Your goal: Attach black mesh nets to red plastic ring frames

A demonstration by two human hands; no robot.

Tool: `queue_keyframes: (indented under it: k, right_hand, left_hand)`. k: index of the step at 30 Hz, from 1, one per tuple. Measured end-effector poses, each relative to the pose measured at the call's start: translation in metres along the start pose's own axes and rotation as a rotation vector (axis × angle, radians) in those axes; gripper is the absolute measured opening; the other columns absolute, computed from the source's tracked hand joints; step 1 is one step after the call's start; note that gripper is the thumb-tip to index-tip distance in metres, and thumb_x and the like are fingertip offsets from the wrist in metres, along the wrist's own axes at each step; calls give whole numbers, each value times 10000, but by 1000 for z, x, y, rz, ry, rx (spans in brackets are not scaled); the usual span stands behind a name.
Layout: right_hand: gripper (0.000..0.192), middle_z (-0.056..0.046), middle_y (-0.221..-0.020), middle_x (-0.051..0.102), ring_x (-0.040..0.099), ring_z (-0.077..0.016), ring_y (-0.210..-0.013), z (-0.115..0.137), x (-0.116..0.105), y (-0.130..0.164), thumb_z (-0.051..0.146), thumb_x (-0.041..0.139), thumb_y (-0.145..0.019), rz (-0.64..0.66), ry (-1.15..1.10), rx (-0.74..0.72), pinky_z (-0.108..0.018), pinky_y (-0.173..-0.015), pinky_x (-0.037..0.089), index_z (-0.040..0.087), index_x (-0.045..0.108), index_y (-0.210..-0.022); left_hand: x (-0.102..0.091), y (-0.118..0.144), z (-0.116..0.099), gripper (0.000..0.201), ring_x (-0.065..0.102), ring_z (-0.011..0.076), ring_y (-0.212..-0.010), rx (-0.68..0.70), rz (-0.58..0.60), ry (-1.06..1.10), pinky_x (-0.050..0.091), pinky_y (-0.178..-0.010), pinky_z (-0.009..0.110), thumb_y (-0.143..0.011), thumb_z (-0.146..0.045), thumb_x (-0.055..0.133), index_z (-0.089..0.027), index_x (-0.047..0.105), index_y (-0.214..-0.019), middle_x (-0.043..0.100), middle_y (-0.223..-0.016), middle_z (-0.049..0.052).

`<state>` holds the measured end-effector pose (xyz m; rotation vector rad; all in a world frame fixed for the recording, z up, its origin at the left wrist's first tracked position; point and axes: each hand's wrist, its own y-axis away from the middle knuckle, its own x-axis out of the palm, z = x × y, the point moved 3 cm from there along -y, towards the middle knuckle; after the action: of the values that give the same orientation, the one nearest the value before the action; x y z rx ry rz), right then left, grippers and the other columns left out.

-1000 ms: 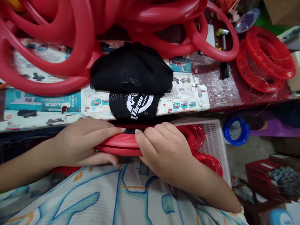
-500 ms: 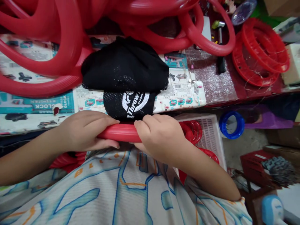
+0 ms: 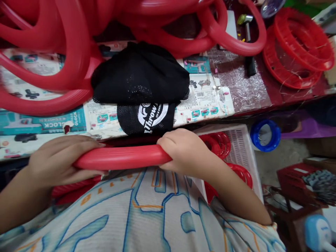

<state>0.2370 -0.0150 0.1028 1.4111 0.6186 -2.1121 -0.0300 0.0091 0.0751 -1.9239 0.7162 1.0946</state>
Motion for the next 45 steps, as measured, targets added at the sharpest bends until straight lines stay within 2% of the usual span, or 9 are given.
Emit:
queue_keyframes:
  k: [4, 9, 13, 17, 25, 31, 36, 41, 45]
  right_hand:
    - [231, -80, -754, 708, 649, -227, -672, 10, 2, -4, 335, 675, -769, -9, 114, -55, -338, -629, 467, 107, 665, -807]
    - [232, -61, -687, 687, 633, -227, -603, 34, -5, -26, 338, 690, -741, -7, 166, -83, -347, -580, 450, 111, 678, -787]
    - [425, -91, -798, 714, 659, -243, -708, 41, -5, -40, 474, 716, -766, -4, 59, -129, -356, -641, 479, 79, 677, -918]
    - [614, -140, -986, 706, 655, -248, -882, 19, 2, -34, 496, 795, -687, 84, -85, -71, -363, -766, 507, 53, 625, -1076]
    - [352, -135, -846, 667, 599, -218, -797, 19, 22, -34, 384, 631, -842, -49, -116, -200, -344, -725, 499, 43, 638, -928]
    - [376, -145, -842, 680, 622, -256, -771, 31, 12, -46, 385, 623, -838, -1, 28, -200, -383, -688, 500, 28, 645, -952]
    - [601, -132, -909, 704, 646, -249, -818, 40, 14, -47, 559, 574, -863, -139, -126, -215, -381, -730, 506, 2, 632, -1081]
    - [615, -111, -847, 707, 651, -224, -760, 45, 20, -51, 610, 503, -884, -158, -169, -229, -358, -675, 481, 27, 658, -1002]
    - [630, -122, -860, 709, 650, -227, -775, 46, 19, -55, 609, 469, -901, -114, -154, -202, -356, -684, 473, 21, 657, -1027]
  left_hand:
    - [1, 8, 2, 388, 688, 214, -683, -6, -64, 42, 569, -636, 324, -886, -548, 515, -173, 574, -962, 700, -747, 76]
    - [-13, -12, -17, 413, 712, 256, -741, -105, 51, -5, 566, -617, 359, -904, -502, 481, -124, 587, -1031, 731, -883, 146]
    - [-25, -21, -28, 515, 686, 252, -588, -76, 63, -147, 506, -483, 349, -883, -616, 473, -124, 614, -947, 730, -758, 118]
    - [-27, 6, -7, 508, 683, 214, -563, -98, 21, -142, 512, -511, 309, -886, -639, 443, -154, 595, -900, 707, -677, 82]
    - [-26, 69, 32, 461, 690, 224, -661, -173, -1, 25, 531, -614, 306, -896, -611, 431, -194, 562, -1045, 719, -769, 104]
    - [-27, 86, 42, 447, 695, 227, -712, -225, -64, 41, 541, -662, 300, -894, -595, 445, -230, 568, -1122, 721, -814, 98]
    - [-25, 99, 41, 481, 701, 225, -754, -184, 17, 94, 562, -718, 304, -865, -616, 493, -233, 558, -1147, 730, -852, 104]
    - [-22, 105, 37, 504, 704, 249, -813, -319, -89, 102, 568, -779, 380, -838, -673, 480, -263, 577, -1116, 736, -859, 90]
    - [-24, 100, 42, 497, 707, 242, -762, -288, -102, 156, 581, -717, 369, -808, -657, 548, -238, 604, -1069, 737, -827, 95]
